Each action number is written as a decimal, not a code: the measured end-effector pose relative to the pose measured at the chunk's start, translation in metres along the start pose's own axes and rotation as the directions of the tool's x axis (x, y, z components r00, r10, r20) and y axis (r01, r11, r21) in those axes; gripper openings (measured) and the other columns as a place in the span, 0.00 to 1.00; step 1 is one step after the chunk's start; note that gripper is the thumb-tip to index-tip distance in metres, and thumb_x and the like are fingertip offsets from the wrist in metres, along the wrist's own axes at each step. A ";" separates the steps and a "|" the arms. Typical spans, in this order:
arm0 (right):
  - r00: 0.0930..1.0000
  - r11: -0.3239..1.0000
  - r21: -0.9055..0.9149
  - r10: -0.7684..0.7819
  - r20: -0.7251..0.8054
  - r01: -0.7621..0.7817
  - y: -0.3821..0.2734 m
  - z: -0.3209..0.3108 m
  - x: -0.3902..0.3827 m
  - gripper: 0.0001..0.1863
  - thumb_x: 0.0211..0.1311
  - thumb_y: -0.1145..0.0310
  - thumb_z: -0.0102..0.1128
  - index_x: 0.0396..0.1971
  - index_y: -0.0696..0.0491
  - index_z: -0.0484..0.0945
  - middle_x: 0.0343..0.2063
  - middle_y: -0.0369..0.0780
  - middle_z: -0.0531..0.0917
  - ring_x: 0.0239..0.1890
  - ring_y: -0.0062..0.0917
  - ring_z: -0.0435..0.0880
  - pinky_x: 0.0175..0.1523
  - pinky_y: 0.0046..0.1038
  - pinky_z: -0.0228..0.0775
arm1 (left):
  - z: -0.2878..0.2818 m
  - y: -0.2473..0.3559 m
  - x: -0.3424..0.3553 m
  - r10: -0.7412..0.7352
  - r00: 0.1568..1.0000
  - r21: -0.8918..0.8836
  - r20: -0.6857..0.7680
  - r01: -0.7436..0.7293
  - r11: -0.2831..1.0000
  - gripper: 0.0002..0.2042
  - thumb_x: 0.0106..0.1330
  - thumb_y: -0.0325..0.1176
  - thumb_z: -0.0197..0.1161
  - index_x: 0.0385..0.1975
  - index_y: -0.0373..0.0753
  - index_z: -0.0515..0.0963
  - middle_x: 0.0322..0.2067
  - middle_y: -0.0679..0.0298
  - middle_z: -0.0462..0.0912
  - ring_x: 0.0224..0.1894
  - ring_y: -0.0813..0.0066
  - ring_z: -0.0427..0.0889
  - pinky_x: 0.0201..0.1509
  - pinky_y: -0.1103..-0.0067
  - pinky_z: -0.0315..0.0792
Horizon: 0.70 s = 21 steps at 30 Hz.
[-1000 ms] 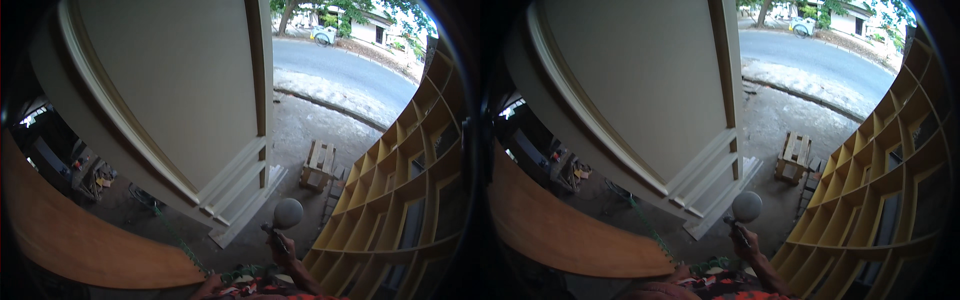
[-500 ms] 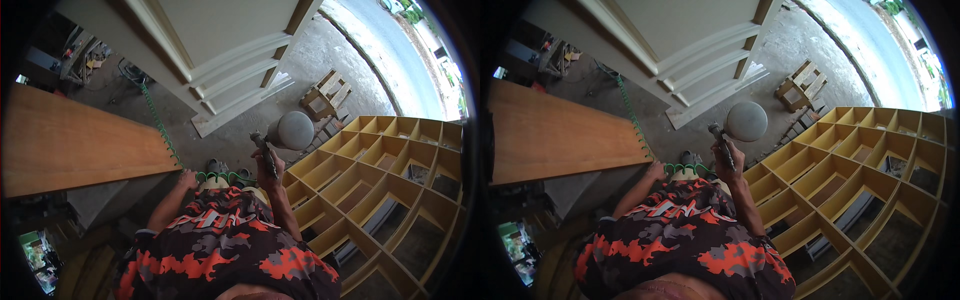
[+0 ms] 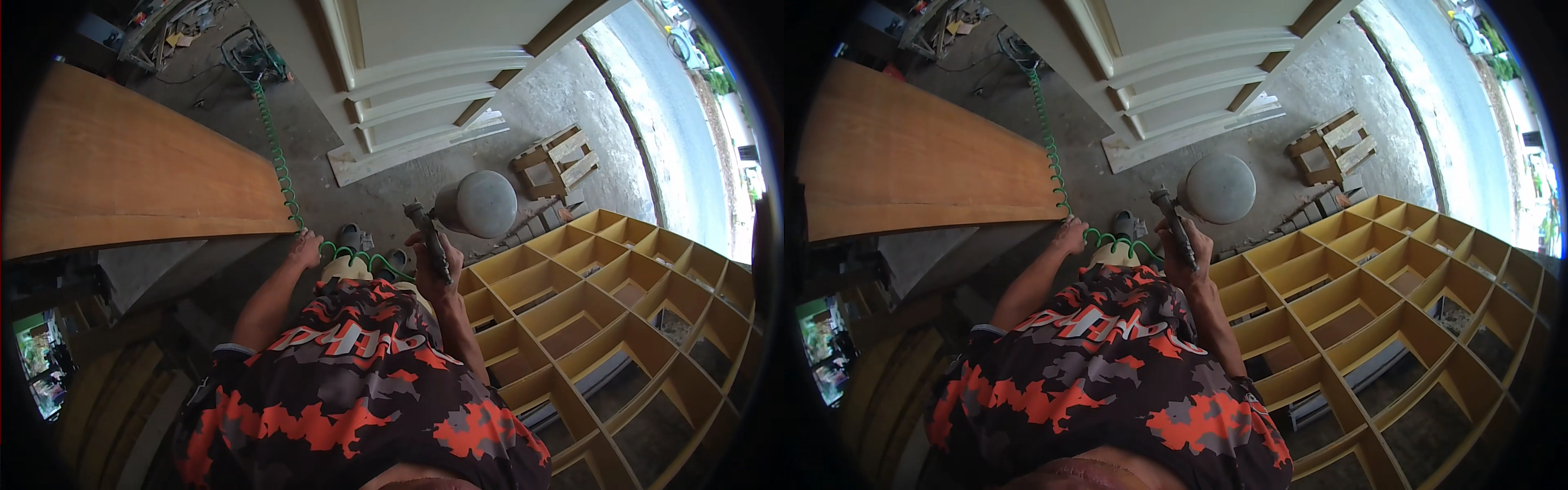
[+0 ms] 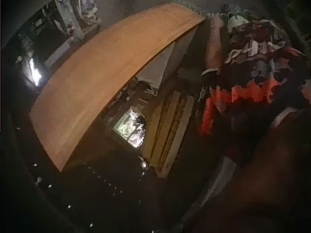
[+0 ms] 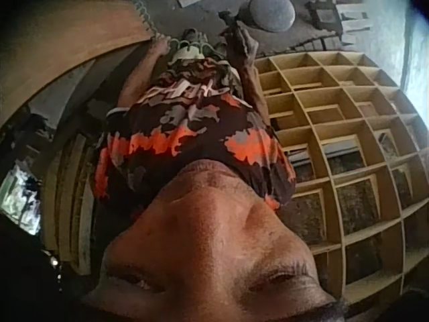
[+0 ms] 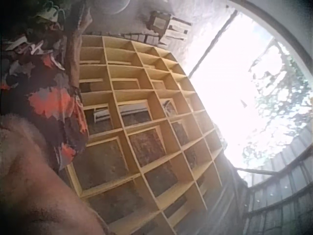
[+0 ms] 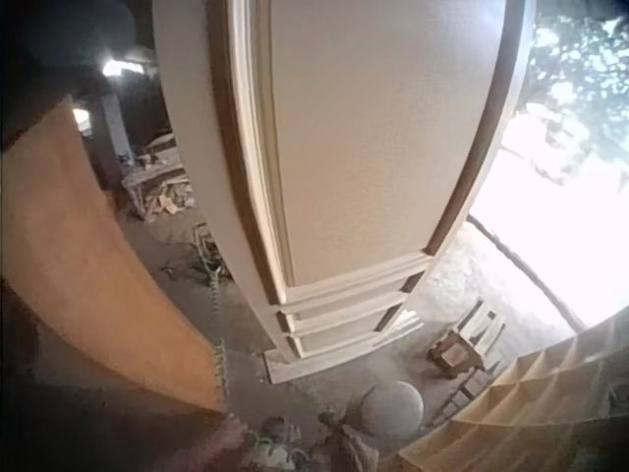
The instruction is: The person uses a spray gun to apply a coating to a wooden furniture structure and a wooden board.
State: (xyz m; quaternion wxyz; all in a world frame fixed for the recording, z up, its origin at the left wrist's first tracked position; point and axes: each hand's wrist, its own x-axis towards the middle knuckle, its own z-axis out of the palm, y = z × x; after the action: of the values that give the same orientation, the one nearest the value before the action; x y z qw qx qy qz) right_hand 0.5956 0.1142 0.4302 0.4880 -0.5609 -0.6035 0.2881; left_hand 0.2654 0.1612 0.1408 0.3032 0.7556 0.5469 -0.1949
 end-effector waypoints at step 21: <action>0.977 0.979 -0.097 0.165 -0.132 -0.178 0.044 -0.006 -0.011 0.07 0.75 0.69 0.65 0.45 0.55 0.87 0.29 0.39 0.87 0.26 0.23 0.82 0.34 0.29 0.74 | 0.009 0.002 -0.005 0.028 0.996 0.034 0.087 -0.031 0.999 0.17 0.64 0.28 0.71 0.53 0.40 0.82 0.59 0.48 0.80 0.71 0.42 0.73 0.73 0.57 0.75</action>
State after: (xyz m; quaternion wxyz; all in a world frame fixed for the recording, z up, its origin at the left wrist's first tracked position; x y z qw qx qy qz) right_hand 0.6171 0.1113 0.3902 0.4665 -0.6532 -0.5363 0.2611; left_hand 0.2659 0.1511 0.1373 0.3159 0.7597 0.5187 -0.2326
